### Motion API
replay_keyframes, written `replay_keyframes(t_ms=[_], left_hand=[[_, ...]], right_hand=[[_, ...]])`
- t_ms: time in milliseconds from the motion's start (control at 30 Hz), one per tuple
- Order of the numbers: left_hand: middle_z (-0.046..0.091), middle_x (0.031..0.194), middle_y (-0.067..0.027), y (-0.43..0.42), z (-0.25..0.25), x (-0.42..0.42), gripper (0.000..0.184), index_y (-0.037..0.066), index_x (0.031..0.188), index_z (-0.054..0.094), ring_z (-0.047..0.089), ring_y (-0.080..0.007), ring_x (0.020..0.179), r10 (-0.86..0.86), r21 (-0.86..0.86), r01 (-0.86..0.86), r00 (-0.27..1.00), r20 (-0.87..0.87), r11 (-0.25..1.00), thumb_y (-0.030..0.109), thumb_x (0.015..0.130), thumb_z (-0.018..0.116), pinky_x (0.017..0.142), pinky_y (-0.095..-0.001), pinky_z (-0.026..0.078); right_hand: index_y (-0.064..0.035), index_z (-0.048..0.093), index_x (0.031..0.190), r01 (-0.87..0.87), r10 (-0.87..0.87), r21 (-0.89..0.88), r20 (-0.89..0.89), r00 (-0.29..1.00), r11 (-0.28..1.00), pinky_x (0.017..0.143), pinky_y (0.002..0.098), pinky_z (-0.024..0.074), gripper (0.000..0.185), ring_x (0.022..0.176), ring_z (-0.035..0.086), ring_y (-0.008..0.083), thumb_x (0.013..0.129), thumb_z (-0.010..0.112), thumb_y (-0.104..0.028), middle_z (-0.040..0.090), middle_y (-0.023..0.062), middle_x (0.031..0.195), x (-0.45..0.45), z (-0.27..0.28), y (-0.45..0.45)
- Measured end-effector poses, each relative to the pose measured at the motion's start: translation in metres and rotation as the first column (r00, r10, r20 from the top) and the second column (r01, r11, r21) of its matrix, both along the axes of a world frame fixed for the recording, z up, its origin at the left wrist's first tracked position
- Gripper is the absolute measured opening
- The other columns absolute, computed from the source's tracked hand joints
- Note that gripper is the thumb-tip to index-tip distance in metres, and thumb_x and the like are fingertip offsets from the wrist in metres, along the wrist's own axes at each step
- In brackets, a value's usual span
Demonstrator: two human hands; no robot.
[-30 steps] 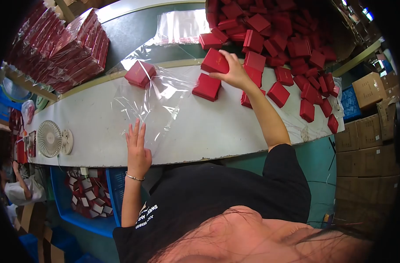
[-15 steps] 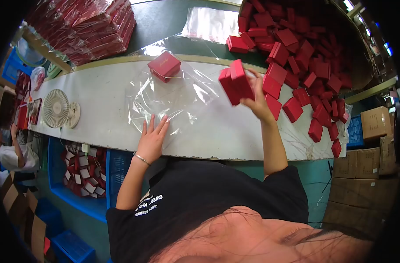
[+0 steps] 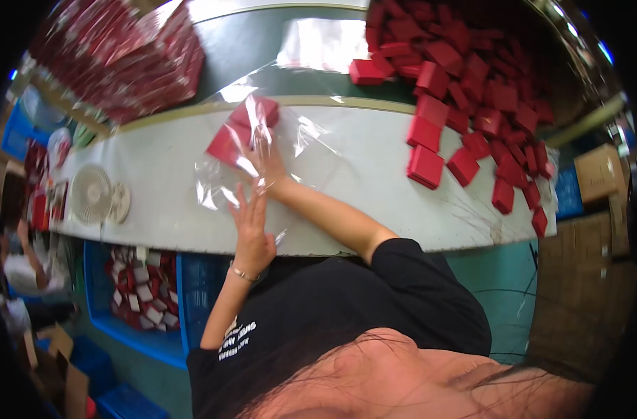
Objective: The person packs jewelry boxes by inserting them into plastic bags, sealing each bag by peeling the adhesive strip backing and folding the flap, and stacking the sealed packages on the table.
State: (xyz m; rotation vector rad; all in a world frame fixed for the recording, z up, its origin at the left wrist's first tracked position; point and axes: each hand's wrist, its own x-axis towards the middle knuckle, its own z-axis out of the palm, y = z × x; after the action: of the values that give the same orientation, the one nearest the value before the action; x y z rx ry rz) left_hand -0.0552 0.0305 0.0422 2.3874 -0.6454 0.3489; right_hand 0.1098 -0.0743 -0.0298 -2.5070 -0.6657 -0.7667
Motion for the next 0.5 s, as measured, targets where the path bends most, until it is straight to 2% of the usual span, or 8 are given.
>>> replay_keyframes(t_ms=[33,133,233,267,300,333,400,500], left_hand=[[0.022,0.172,-0.0181,0.001,0.001,0.0,0.104,0.002,0.165,0.022,0.007,-0.0491,0.159,0.0,-0.004,0.0,1.0,-0.006,1.0,-0.011,0.065,0.049,0.123,-0.0684,0.002],[0.024,0.172,-0.0168,0.005,-0.003,0.001,0.105,0.002,0.165,0.021,0.008,-0.0492,0.159,0.017,0.058,-0.016,1.0,-0.019,0.998,-0.011,0.065,0.049,0.124,-0.0672,0.003],[0.024,0.172,-0.0161,0.011,-0.006,0.006,0.105,0.003,0.166,0.02,0.009,-0.049,0.159,0.052,0.125,-0.049,0.998,-0.02,0.991,-0.012,0.066,0.048,0.125,-0.0665,0.004],[0.023,0.172,-0.015,0.014,-0.006,0.008,0.105,0.003,0.165,0.022,0.009,-0.0489,0.159,0.051,0.112,-0.048,0.998,-0.021,0.993,-0.012,0.065,0.049,0.124,-0.0678,0.004],[0.023,0.173,-0.0139,0.019,-0.006,0.01,0.105,0.003,0.164,0.024,0.008,-0.0488,0.159,0.054,0.099,-0.051,0.998,-0.026,0.994,-0.012,0.064,0.05,0.123,-0.0692,0.004],[0.022,0.173,-0.0127,0.021,-0.009,0.01,0.105,0.003,0.164,0.025,0.008,-0.0486,0.159,0.052,0.083,-0.049,0.998,-0.039,0.995,-0.012,0.063,0.051,0.123,-0.0706,0.005],[0.023,0.173,-0.0137,0.024,-0.011,0.012,0.105,0.003,0.164,0.024,0.009,-0.048,0.159,0.058,0.079,-0.053,0.997,-0.057,0.995,-0.013,0.064,0.049,0.123,-0.0701,0.004],[0.023,0.173,-0.0146,0.025,-0.013,0.011,0.105,0.003,0.164,0.024,0.01,-0.0477,0.159,0.054,0.084,-0.048,0.996,-0.072,0.995,-0.013,0.064,0.049,0.124,-0.0694,0.004]], right_hand=[[-0.0177,0.026,0.163,0.084,-0.088,-0.121,-0.028,0.996,0.989,0.092,0.0521,0.0536,0.097,0.128,0.053,0.0431,0.084,0.08,-0.038,0.037,0.0285,0.15,0.003,0.008,0.005],[-0.0227,0.027,0.163,-0.028,0.114,0.155,-0.585,0.803,0.988,0.109,0.0492,0.0456,0.1,0.13,0.051,0.046,0.082,0.084,-0.036,0.044,0.0276,0.148,0.01,0.018,0.003],[-0.0141,0.036,0.16,-0.333,0.372,0.171,-0.312,0.874,0.927,0.108,0.0473,0.0477,0.092,0.134,0.053,0.0427,0.084,0.083,-0.037,0.042,0.0305,0.153,-0.029,0.019,-0.06],[-0.0037,0.044,0.154,-0.412,0.397,0.114,-0.58,0.711,0.904,0.106,0.0476,0.051,0.082,0.136,0.054,0.0379,0.089,0.08,-0.037,0.043,0.0305,0.154,-0.045,0.051,-0.106],[0.0017,0.048,0.15,-0.345,0.208,0.065,-0.895,0.396,0.936,0.101,0.0455,0.055,0.079,0.133,0.058,0.0325,0.089,0.081,-0.035,0.051,0.0248,0.151,-0.044,0.111,-0.139],[-0.0001,0.041,0.153,-0.202,0.142,0.071,-0.921,0.362,0.977,0.104,0.048,0.0513,0.088,0.135,0.051,0.0366,0.085,0.082,-0.039,0.043,0.0264,0.153,-0.044,0.125,-0.193],[-0.0036,0.027,0.158,0.357,-0.265,-0.021,-0.711,0.652,0.934,0.11,0.0529,0.0438,0.108,0.14,0.038,0.0447,0.077,0.084,-0.046,0.027,0.0297,0.156,-0.033,0.111,-0.305],[-0.009,0.006,0.165,0.622,-0.663,-0.334,-0.615,0.426,0.709,0.119,0.0603,0.0326,0.138,0.146,0.019,0.057,0.065,0.088,-0.058,0.003,0.0346,0.162,-0.019,0.054,-0.385]])
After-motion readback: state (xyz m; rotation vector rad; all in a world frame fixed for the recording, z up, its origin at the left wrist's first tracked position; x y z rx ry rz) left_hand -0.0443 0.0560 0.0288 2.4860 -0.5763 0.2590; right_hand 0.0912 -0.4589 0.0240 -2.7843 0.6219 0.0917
